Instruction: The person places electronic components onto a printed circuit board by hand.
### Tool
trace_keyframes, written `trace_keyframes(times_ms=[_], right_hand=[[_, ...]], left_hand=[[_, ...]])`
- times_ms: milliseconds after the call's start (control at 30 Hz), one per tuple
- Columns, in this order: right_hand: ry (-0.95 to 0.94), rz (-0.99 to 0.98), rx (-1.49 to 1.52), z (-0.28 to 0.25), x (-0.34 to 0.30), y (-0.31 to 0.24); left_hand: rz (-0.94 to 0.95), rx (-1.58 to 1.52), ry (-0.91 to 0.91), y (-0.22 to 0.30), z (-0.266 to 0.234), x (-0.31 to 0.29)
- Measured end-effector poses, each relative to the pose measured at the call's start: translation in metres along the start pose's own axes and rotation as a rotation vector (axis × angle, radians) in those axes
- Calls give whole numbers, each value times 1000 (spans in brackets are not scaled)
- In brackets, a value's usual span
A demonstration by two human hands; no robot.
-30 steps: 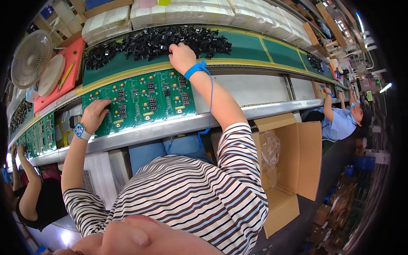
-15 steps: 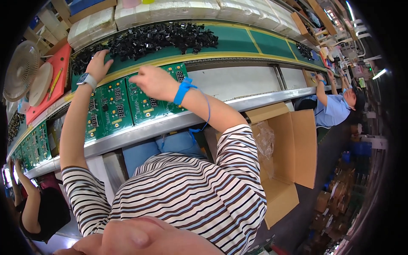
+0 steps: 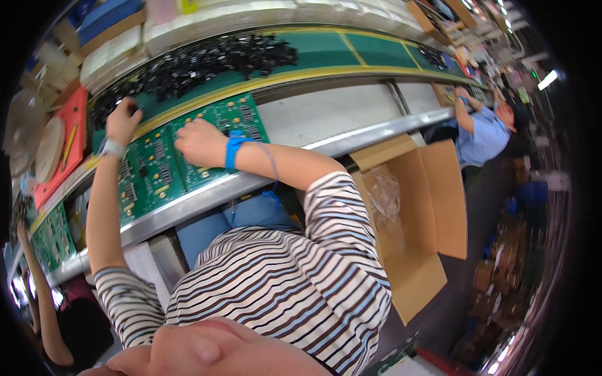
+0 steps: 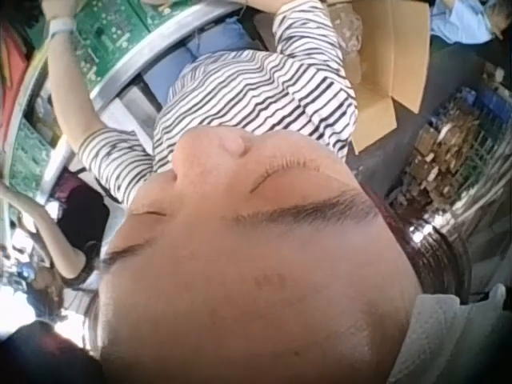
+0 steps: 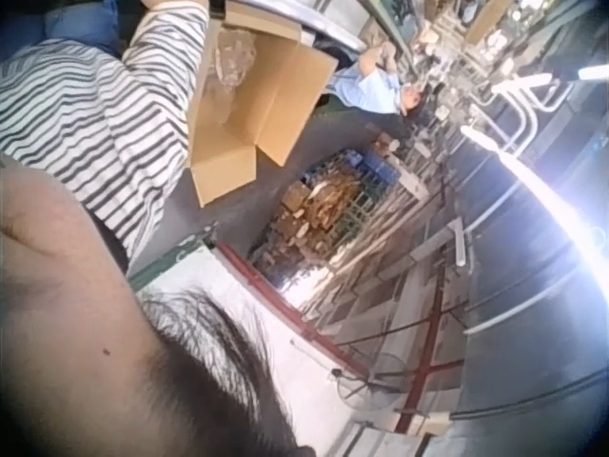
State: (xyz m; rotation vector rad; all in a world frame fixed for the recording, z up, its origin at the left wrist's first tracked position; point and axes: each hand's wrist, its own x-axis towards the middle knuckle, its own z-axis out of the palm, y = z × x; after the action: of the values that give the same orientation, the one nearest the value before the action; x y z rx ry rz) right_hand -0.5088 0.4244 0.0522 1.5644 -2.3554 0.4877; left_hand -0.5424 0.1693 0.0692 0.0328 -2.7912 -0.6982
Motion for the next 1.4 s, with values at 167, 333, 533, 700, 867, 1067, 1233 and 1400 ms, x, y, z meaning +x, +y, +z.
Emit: trace_keyframes(times_ms=[167, 333, 533, 700, 867, 1067, 1233, 1400], right_hand=[[-43, -16, -51, -1, 3, -1], [61, 55, -122, 7, -4, -13], [163, -55, 55, -9, -1, -58], [153, -141, 180, -3, -11, -89], [-55, -249, 357, 12, -9, -128], [-89, -385, 440, 37, 9, -162], [-132, -323, 399, 54, 38, -174], [-222, -253, 319, 60, 64, -181]], left_hand=[[97, -102, -24, -22, -32, -55], [200, 97, -26, -34, -59, -107], [60, 196, -43, -50, -93, -156], [97, 300, -149, -44, -91, -158], [78, 309, -83, -49, -87, -180], [162, 288, -93, -40, -75, -175], [147, 282, -128, -44, -67, -161], [142, 275, -225, -45, -75, -157]])
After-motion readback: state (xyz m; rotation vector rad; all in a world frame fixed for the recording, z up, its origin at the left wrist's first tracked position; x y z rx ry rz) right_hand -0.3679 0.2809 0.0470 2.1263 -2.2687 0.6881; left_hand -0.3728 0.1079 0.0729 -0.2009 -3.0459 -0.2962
